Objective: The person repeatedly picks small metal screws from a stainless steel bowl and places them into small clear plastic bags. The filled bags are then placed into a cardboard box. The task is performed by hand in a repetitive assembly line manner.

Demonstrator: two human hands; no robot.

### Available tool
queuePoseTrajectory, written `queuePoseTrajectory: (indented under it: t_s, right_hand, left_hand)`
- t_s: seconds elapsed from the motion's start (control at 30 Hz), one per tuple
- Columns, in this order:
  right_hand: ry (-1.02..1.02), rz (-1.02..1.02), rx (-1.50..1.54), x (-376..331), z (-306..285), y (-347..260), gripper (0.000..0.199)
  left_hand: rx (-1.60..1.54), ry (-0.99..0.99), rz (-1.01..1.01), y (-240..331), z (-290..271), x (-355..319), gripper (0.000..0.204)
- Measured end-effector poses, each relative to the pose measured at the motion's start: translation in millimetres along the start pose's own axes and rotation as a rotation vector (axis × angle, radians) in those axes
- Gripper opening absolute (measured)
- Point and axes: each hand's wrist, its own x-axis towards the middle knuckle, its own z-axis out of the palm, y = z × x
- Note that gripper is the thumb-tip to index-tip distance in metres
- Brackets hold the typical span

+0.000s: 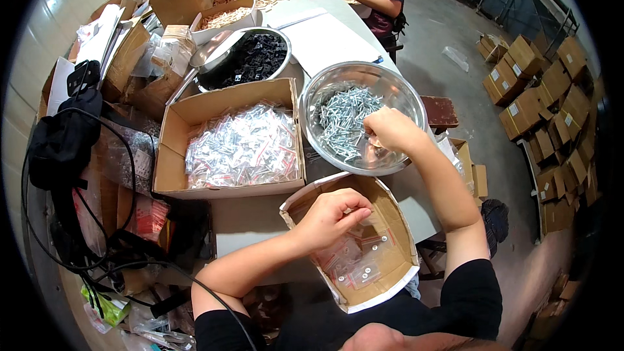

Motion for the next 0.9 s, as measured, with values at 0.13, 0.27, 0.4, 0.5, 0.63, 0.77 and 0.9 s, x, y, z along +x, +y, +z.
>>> queuePoseTrajectory:
  t_s: [0.13,0.27,0.4,0.5,0.63,0.77,0.9]
  right_hand:
    - [-0.091,0.035,-0.267,5,-6,-6,0.022]
    - [-0.133,0.087,-0.378,3,-17,-15,0.029]
    - [-0.1,0.034,-0.39,4,-11,-14,0.03]
    - [-0.035,-0.004,-0.431,7,-2,-13,0.028]
    - [0.008,-0.142,-0.433,10,-5,-14,0.022]
    - [0.117,-0.364,-0.334,15,7,-2,0.019]
    - [0.051,-0.395,-0.378,18,10,-8,0.022]
  left_hand:
    - [0.094,0.061,0.101,0,1,-2,0.012]
    - [0.095,0.087,0.116,9,1,-4,0.016]
    - [0.092,0.092,0.045,12,-4,-5,0.018]
    - [0.017,0.126,0.041,13,-4,-5,0.011]
    - [0.008,0.179,0.2,-4,4,1,0.012]
    - [-0.022,0.099,0.108,5,3,-2,0.01]
    - [0.0,0.049,-0.028,12,-4,-5,0.015]
